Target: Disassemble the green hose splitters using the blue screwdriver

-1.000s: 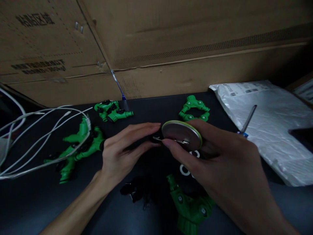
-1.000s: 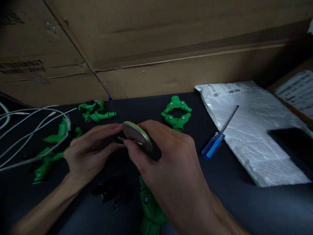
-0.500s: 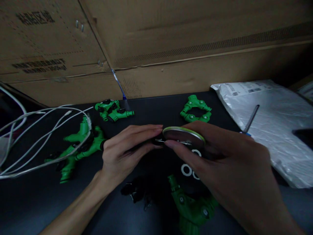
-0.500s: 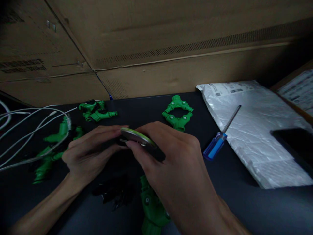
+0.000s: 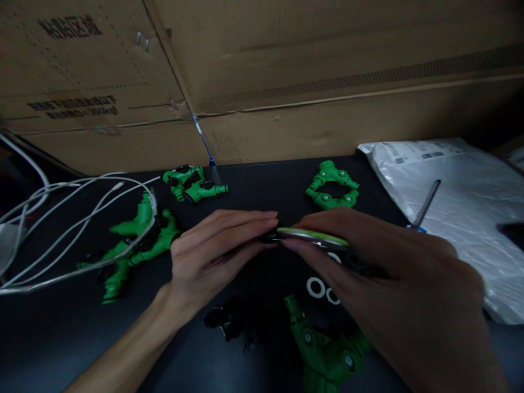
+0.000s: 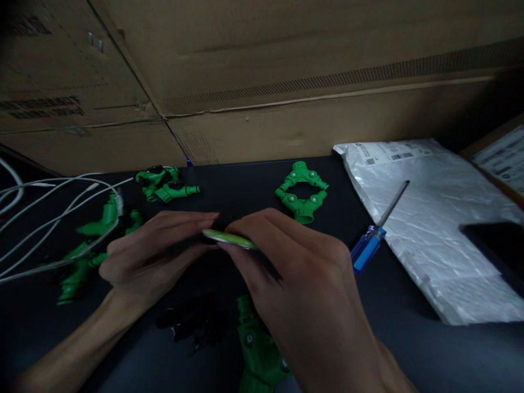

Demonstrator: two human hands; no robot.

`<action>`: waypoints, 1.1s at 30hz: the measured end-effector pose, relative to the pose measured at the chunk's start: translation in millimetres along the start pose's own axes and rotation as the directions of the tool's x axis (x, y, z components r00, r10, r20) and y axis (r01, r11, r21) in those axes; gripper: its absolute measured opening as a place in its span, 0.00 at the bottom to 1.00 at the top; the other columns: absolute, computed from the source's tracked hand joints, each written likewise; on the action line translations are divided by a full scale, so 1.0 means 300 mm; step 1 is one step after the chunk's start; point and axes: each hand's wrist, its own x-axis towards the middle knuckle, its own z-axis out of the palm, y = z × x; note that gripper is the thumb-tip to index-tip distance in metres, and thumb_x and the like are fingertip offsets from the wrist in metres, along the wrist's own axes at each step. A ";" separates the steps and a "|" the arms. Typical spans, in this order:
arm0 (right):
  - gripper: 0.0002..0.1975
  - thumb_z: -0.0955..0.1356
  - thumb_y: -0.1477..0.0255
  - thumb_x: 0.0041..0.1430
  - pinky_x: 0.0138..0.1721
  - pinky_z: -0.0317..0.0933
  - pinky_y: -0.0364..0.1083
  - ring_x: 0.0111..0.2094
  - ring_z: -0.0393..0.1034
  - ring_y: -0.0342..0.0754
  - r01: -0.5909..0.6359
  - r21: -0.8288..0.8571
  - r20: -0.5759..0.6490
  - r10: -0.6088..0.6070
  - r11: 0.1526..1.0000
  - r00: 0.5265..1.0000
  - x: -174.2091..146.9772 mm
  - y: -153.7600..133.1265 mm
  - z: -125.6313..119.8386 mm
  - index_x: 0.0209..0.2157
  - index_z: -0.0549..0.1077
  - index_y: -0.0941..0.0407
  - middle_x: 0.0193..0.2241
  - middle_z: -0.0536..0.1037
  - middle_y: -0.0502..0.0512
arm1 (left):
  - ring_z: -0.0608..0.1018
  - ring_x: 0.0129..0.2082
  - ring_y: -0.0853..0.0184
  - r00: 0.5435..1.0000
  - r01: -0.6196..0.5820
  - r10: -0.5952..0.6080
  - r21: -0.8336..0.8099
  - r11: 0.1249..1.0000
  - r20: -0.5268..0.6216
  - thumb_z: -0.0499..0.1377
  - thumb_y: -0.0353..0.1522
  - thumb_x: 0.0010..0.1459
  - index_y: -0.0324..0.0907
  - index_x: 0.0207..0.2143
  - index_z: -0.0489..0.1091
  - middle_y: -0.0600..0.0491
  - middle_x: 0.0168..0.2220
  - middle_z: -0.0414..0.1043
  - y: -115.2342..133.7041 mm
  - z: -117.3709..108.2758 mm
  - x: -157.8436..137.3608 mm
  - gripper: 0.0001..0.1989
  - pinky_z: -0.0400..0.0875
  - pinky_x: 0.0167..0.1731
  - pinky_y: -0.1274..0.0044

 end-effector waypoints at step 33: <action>0.11 0.65 0.67 0.72 0.34 0.75 0.40 0.30 0.82 0.46 0.016 -0.150 -0.083 -0.029 0.989 0.996 -0.017 0.004 0.007 0.36 0.79 0.48 0.34 0.85 0.47 | 0.85 0.45 0.62 0.995 -0.087 0.083 0.095 0.992 0.049 0.68 0.23 0.59 0.44 0.52 0.76 0.51 0.48 0.84 0.030 -0.020 0.027 0.19 0.82 0.46 0.72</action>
